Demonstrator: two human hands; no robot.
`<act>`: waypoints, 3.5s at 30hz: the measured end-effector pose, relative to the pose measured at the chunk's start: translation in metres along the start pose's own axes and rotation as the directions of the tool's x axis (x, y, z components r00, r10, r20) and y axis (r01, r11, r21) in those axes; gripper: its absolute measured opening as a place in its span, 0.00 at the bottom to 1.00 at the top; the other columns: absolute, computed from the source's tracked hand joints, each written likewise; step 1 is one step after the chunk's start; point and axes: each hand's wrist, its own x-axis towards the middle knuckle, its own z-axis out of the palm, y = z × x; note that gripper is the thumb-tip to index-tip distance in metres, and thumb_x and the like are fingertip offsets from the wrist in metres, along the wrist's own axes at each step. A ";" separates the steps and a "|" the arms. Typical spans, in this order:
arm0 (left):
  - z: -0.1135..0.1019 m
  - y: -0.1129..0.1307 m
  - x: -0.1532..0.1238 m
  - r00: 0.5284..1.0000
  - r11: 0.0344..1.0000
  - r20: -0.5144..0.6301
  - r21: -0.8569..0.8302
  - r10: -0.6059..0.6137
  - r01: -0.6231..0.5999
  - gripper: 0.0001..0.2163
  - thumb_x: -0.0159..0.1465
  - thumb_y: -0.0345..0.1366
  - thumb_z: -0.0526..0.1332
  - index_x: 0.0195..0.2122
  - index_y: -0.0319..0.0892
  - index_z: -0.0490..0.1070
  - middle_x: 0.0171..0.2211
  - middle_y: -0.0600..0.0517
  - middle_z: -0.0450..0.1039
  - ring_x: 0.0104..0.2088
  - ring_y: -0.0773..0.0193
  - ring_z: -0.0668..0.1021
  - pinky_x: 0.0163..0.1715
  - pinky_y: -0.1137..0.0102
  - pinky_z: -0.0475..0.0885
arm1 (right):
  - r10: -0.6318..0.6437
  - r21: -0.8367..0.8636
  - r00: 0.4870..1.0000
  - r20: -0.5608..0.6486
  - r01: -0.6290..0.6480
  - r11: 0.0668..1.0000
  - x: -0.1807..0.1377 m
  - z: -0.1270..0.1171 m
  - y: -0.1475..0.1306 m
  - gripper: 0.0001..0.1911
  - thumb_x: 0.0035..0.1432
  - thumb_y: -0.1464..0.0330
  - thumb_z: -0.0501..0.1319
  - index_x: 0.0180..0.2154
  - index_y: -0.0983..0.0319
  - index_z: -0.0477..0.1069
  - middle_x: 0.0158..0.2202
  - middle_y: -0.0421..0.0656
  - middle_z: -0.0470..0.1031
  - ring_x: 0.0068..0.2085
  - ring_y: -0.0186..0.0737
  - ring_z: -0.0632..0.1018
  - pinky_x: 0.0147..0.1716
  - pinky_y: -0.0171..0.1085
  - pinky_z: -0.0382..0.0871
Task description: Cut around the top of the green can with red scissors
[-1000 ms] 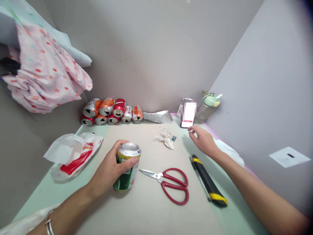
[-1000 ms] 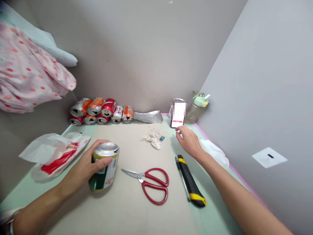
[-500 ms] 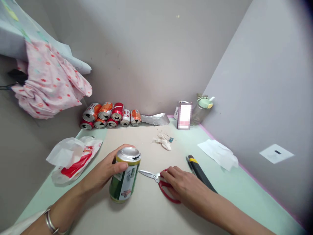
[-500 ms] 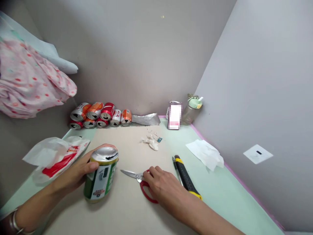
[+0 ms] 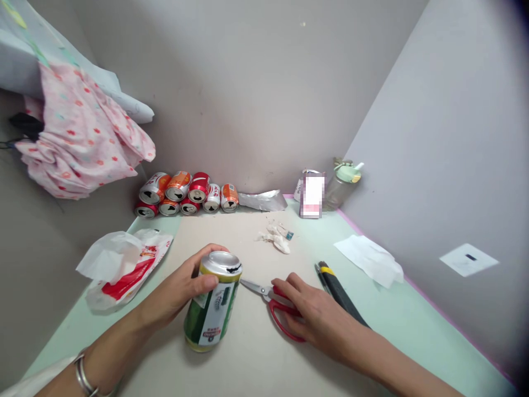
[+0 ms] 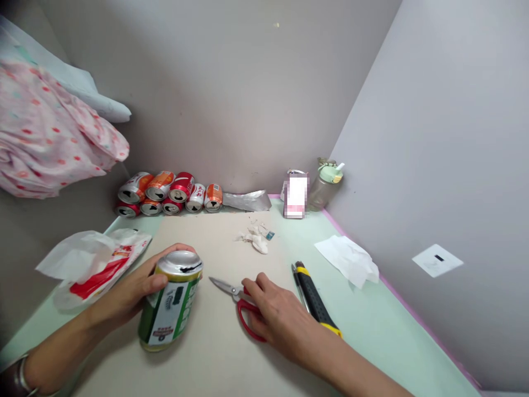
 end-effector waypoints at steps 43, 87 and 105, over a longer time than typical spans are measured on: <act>-0.004 -0.013 0.008 0.999 0.989 0.039 0.149 0.006 -0.012 0.29 0.55 0.61 0.66 0.50 0.46 0.68 0.43 0.51 0.69 0.43 0.55 0.70 0.41 0.67 0.61 | -0.043 -0.047 0.969 -0.242 0.033 0.998 0.015 -0.027 0.044 0.12 0.65 0.62 0.61 0.50 0.55 0.71 0.46 0.44 0.77 0.41 0.42 0.80 0.40 0.38 0.75; -0.005 -0.012 0.009 1.000 0.993 0.001 0.116 0.006 -0.006 0.29 0.55 0.60 0.66 0.50 0.45 0.68 0.42 0.50 0.70 0.43 0.55 0.70 0.41 0.67 0.62 | 0.214 -0.199 0.716 -0.665 -0.445 0.873 0.094 -0.040 0.214 0.16 0.68 0.63 0.62 0.54 0.62 0.71 0.56 0.48 0.72 0.53 0.49 0.76 0.51 0.53 0.72; -0.014 -0.014 0.007 0.999 0.998 0.034 0.062 0.022 -0.024 0.31 0.55 0.59 0.67 0.53 0.45 0.67 0.44 0.49 0.71 0.43 0.54 0.72 0.41 0.68 0.63 | -0.065 -0.174 0.997 -0.033 0.058 0.983 -0.003 -0.001 0.003 0.17 0.60 0.78 0.59 0.49 0.58 0.70 0.43 0.47 0.77 0.42 0.47 0.77 0.38 0.39 0.71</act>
